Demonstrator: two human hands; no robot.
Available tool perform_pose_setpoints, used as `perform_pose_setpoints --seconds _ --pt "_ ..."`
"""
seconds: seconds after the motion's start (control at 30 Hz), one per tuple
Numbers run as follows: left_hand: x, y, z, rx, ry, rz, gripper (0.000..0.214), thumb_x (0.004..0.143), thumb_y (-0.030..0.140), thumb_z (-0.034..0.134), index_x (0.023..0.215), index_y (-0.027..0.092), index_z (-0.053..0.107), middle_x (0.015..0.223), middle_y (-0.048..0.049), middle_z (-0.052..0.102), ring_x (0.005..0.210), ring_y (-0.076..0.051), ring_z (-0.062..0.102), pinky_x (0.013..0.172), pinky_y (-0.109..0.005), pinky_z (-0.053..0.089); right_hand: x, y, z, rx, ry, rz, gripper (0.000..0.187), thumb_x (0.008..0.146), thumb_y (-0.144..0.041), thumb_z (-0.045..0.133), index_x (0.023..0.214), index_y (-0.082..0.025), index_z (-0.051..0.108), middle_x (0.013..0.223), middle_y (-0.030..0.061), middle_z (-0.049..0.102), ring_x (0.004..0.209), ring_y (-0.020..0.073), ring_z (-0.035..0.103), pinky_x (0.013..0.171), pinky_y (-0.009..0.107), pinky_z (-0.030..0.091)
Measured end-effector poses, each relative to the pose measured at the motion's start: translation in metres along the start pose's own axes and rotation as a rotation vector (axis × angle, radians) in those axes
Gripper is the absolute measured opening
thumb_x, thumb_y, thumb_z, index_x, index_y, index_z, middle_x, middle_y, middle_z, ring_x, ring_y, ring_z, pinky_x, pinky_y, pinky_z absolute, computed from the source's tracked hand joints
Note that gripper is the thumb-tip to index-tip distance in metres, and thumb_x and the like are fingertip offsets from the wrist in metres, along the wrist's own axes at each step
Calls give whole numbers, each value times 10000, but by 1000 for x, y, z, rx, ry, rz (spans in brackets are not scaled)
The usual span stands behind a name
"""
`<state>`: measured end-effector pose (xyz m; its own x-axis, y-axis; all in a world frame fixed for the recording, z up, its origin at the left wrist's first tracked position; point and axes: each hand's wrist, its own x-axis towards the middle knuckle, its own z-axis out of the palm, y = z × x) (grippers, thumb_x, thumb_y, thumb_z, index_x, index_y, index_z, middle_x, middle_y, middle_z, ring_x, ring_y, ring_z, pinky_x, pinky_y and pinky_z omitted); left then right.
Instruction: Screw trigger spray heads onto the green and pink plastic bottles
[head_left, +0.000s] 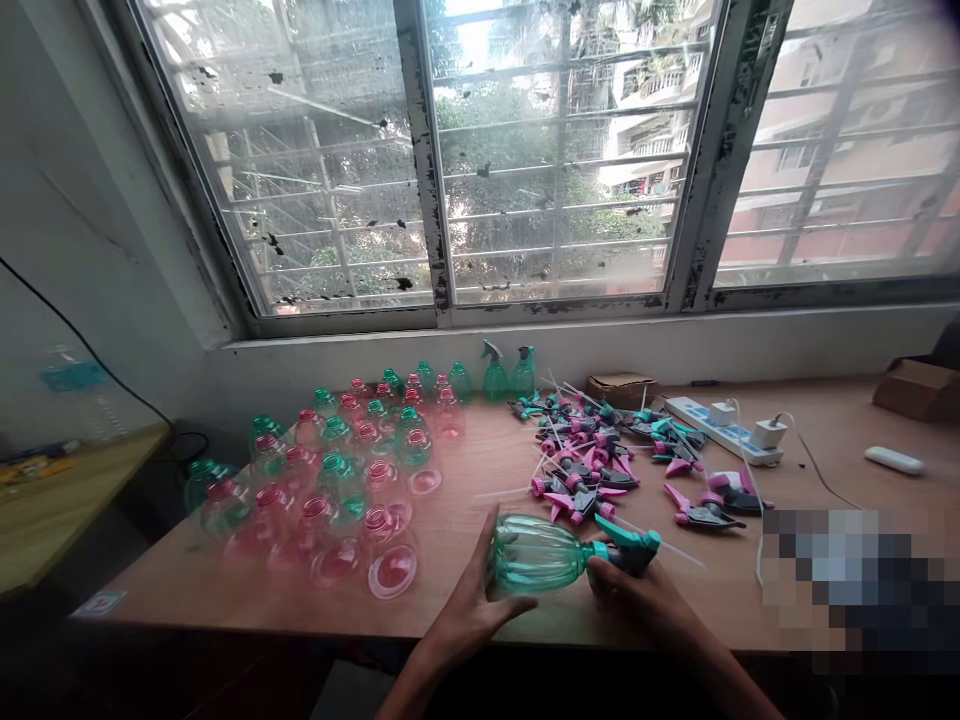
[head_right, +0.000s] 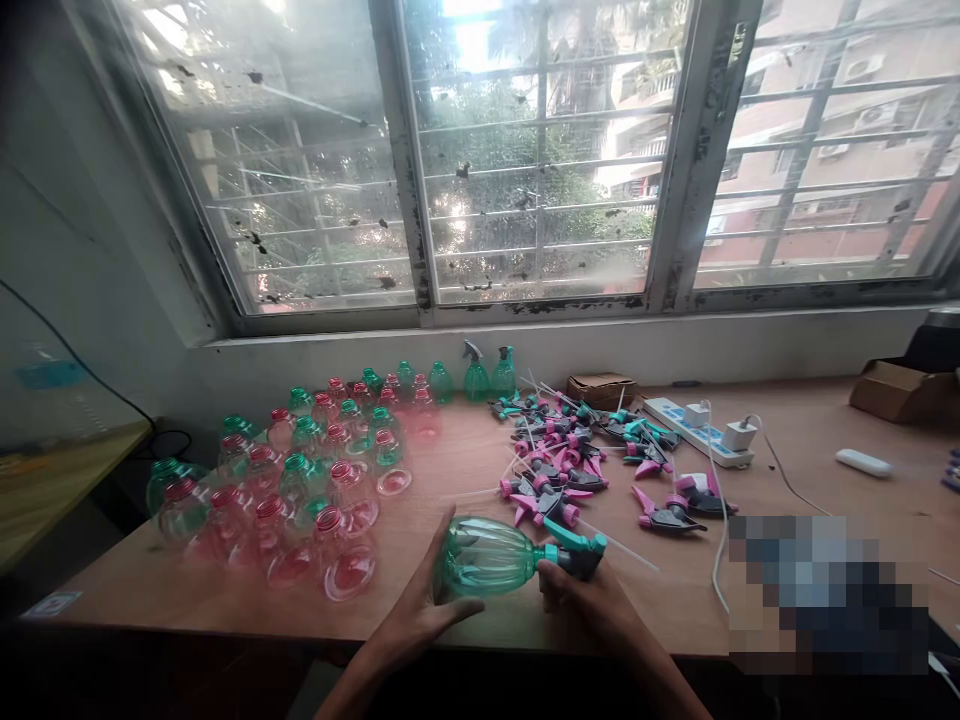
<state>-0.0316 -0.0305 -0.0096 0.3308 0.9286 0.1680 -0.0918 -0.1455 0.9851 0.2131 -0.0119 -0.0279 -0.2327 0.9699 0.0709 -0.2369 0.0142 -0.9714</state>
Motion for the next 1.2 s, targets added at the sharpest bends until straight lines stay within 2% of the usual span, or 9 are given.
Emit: perform_pose_setpoints --seconds 0.17,0.33,0.47,0.6,0.7,0.83,0.93,1.03,1.2 --pt "1 1 -1 22 21 -8 1116 692 423 853 1556 284 160 1540 -143 396 1426 -358 359 1194 -511 239 -1 0 1 -37 7 14 425 672 -538 824 881 -209 655 573 -14 659 563 182 562 575 300 416" --pt "-1 4 0 54 -1 1 1119 728 313 840 1556 341 88 1565 -104 362 1428 -322 365 1193 -492 252 1 1 1 47 -3 18 398 710 -549 791 708 -195 609 555 -30 588 513 146 519 520 281 397" --pt "-1 2 0 50 7 -8 1150 721 333 842 1558 341 53 1586 -109 327 1440 -325 344 1202 -507 220 0 1 0 12 5 7 400 705 -539 798 820 -189 643 557 -26 606 515 159 538 517 289 405" --pt "0 1 -2 76 19 -19 1034 745 422 806 1553 296 173 1599 -130 303 1469 -337 285 1209 -495 214 -1 -1 -1 -24 -11 24 381 697 -522 813 835 -208 647 583 -10 653 537 169 544 545 301 414" --pt "0 0 -3 123 25 -13 1035 739 355 822 1549 320 179 1606 -107 298 1475 -334 273 1216 -499 187 -2 -3 -2 -24 -23 38 372 725 -534 789 814 -204 643 595 -14 641 546 173 549 564 312 424" --pt "-1 0 -2 163 35 16 1057 761 294 806 1552 359 108 1628 -62 254 1489 -317 237 1227 -498 113 -3 -6 -4 2 -44 22 353 788 -504 752 930 -205 632 611 -34 634 554 167 567 578 308 426" --pt "-1 5 -1 119 19 13 994 807 372 757 1559 318 109 1620 -82 277 1482 -317 258 1226 -494 141 -4 -7 -3 6 -27 38 339 771 -485 777 913 -213 634 627 -29 656 575 168 576 587 302 432" --pt "0 9 -1 102 9 17 910 831 422 723 1554 260 193 1587 -112 348 1458 -330 315 1218 -492 188 -5 -7 -1 -7 11 81 371 710 -492 821 888 -225 635 624 -25 673 583 182 588 597 312 446" --pt "1 0 -3 40 -17 10 971 812 325 760 1554 331 134 1602 -77 326 1458 -317 320 1212 -489 204 -2 -9 -1 -20 -9 13 357 738 -522 784 769 -199 636 606 -23 640 549 164 574 572 301 441"
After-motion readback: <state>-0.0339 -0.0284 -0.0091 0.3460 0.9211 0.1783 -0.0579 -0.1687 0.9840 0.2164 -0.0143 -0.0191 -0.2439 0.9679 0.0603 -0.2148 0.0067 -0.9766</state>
